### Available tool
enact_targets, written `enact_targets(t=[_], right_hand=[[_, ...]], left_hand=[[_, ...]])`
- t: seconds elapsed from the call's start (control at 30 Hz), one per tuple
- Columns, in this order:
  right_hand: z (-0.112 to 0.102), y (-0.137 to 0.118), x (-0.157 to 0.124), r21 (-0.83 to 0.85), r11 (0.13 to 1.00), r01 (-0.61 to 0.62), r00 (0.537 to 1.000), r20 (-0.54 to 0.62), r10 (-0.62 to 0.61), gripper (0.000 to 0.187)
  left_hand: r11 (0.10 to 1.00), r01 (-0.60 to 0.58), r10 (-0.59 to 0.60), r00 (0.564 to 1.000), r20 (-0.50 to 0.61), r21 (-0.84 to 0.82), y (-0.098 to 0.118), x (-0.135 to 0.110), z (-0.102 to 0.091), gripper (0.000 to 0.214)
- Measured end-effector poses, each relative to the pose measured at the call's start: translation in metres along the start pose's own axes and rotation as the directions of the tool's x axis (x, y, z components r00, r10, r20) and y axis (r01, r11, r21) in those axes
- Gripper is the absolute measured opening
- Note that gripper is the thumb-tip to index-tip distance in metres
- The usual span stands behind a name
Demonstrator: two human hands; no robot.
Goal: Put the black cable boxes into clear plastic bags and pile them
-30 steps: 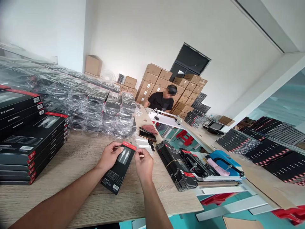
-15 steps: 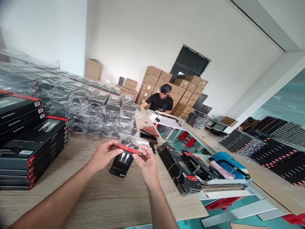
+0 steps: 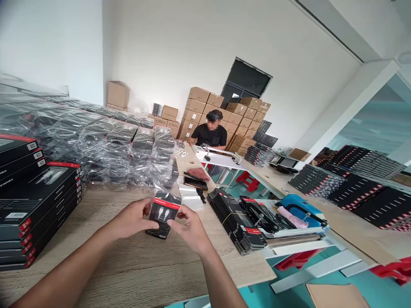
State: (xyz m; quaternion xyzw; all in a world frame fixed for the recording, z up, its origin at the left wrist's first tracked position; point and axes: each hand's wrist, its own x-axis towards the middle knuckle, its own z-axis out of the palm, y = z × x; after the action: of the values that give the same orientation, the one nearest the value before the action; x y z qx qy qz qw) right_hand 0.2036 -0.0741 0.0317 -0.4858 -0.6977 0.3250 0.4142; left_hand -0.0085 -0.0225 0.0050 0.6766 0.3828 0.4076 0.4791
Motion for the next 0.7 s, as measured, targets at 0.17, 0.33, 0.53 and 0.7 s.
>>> enact_targets(t=[0.17,0.33,0.53,0.7], right_hand=[[0.016,0.021,-0.001,0.048,0.997,-0.066,0.996,0.063,0.063,0.035],[0.02,0.027,-0.007,0.068,0.995,-0.071,0.992,0.11,0.063,0.051],[0.015,0.012,0.001,0.119,0.993,0.013,0.998,-0.065,-0.005,0.031],[0.007,0.018,0.014,0.357,0.934,0.003,0.964,-0.25,0.092,0.029]], left_hand=[[0.992,-0.071,0.062,0.994,0.09,0.103,0.002,0.004,-0.002,0.016],[0.998,0.018,-0.035,0.965,0.26,0.066,-0.025,0.01,0.0,0.03],[0.993,0.007,0.025,0.963,0.269,-0.117,-0.022,0.008,0.004,0.036],[0.963,0.118,-0.03,0.94,0.339,-0.242,-0.008,0.002,0.012,0.048]])
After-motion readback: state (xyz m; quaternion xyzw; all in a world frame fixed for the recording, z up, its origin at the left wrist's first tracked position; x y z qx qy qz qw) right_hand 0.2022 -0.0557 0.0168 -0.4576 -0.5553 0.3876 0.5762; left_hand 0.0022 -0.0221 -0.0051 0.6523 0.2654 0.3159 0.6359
